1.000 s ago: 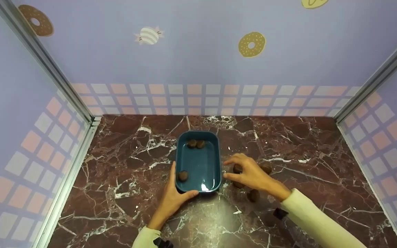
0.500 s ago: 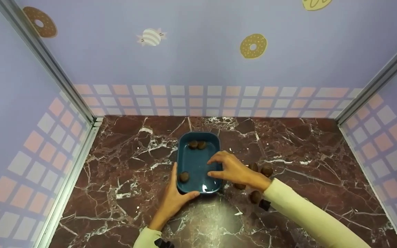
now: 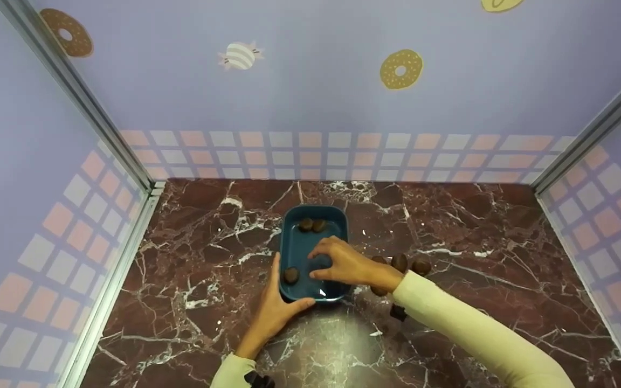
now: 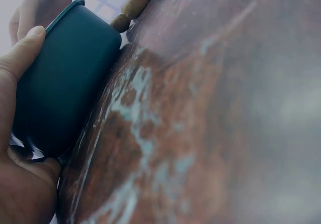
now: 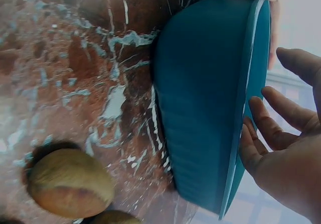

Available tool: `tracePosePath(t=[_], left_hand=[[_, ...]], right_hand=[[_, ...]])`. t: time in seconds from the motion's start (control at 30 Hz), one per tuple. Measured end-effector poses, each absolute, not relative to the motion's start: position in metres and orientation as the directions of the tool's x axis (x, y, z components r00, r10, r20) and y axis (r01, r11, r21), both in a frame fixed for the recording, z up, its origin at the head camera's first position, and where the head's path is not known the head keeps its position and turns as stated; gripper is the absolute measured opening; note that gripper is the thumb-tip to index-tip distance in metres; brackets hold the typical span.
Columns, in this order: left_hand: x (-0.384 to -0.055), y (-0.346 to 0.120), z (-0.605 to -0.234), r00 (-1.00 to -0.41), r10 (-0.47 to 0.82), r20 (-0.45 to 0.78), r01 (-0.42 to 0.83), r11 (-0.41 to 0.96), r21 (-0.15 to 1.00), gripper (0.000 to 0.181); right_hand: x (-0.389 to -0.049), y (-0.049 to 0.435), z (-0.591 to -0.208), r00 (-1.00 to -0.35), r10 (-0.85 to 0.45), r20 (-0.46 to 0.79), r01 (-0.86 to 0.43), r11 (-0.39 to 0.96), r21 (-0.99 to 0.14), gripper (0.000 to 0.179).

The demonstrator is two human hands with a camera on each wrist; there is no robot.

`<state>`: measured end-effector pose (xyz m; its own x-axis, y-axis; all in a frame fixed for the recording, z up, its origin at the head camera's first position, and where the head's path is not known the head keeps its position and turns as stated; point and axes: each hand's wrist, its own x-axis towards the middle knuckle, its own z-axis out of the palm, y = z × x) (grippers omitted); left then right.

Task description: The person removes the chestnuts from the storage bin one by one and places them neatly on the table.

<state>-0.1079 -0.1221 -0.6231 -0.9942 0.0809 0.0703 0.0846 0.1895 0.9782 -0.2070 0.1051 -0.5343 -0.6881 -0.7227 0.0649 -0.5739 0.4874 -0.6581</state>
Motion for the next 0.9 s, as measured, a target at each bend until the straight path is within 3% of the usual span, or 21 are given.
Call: tracePosePath(t=[0.4, 0.9], left_hand=[[-0.108, -0.122, -0.622, -0.994, 0.068, 0.087, 0.101, 0.239, 0.966, 0.135], [-0.107, -0.124, -0.622, -0.993, 0.091, 0.069, 0.087, 0.214, 0.973, 0.135]], right_hand=[[-0.209, 0.077, -0.547, -0.657, -0.753, 0.041, -0.61, 0.498, -0.616, 0.037], [-0.206, 0.056, -0.572, -0.683, -0.729, 0.045, -0.587, 0.511, -0.628, 0.039]])
